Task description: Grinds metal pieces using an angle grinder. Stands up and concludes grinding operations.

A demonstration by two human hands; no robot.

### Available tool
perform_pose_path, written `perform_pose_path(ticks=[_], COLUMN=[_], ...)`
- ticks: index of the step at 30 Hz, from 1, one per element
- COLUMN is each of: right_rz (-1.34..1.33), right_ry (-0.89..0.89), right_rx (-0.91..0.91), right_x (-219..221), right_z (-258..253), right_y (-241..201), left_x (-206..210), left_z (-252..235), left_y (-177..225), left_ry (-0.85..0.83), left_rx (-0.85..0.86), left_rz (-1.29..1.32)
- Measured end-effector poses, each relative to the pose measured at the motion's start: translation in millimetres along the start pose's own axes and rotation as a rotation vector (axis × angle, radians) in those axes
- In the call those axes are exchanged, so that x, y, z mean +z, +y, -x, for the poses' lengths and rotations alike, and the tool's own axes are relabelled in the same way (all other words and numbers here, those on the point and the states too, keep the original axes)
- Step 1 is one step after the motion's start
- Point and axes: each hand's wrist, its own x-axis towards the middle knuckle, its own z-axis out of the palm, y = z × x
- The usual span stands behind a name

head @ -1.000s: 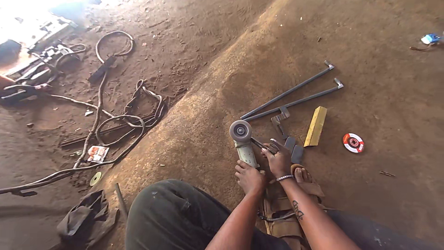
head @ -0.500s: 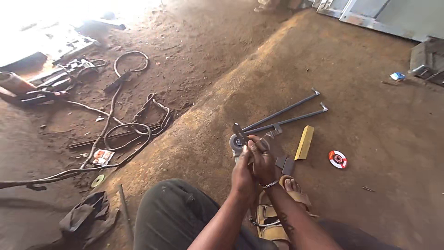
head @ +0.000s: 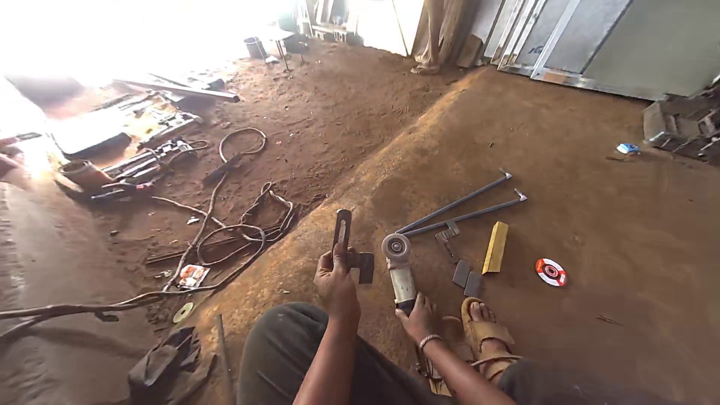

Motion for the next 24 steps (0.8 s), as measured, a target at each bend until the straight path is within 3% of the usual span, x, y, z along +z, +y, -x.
perform_pose_path(ticks=[5,9,13,18,21,24], right_rz=[-0.09,-0.187,-0.18,-0.039,0.212,0.438], right_ry=[-0.121,-0.27,-0.37,-0.251,-0.041,0.169], right_rx=[0.11,0.079,0.039,-0.01,-0.07,-0.092], right_x=[-21.3,-44.7,-99.9,-230.7,-330.0,-415.7], right_z=[-41.5,-62.3,-66.0,-65.4,-45.4,-8.7], right_y=[-40.1,-30.6,-16.9,10.0,41.6,85.9], left_x=[5.3,10.9,17.8,26.6,40.4,63.2], left_z=[-4.5,-10.8,-10.1,-1.6,13.9,27.0], left_y=[-21.1,-27.0,-30.1,-45.8,-58.0,-74.0], left_ry=[-0.067,-0.075,-0.063,-0.206,-0.447,-0.782], left_rx=[-0.129,-0.247,-0.351,-0.395,-0.45,-0.615], left_rz=[-0.019,0.008,0.086,-0.045,-0.288,-0.629])
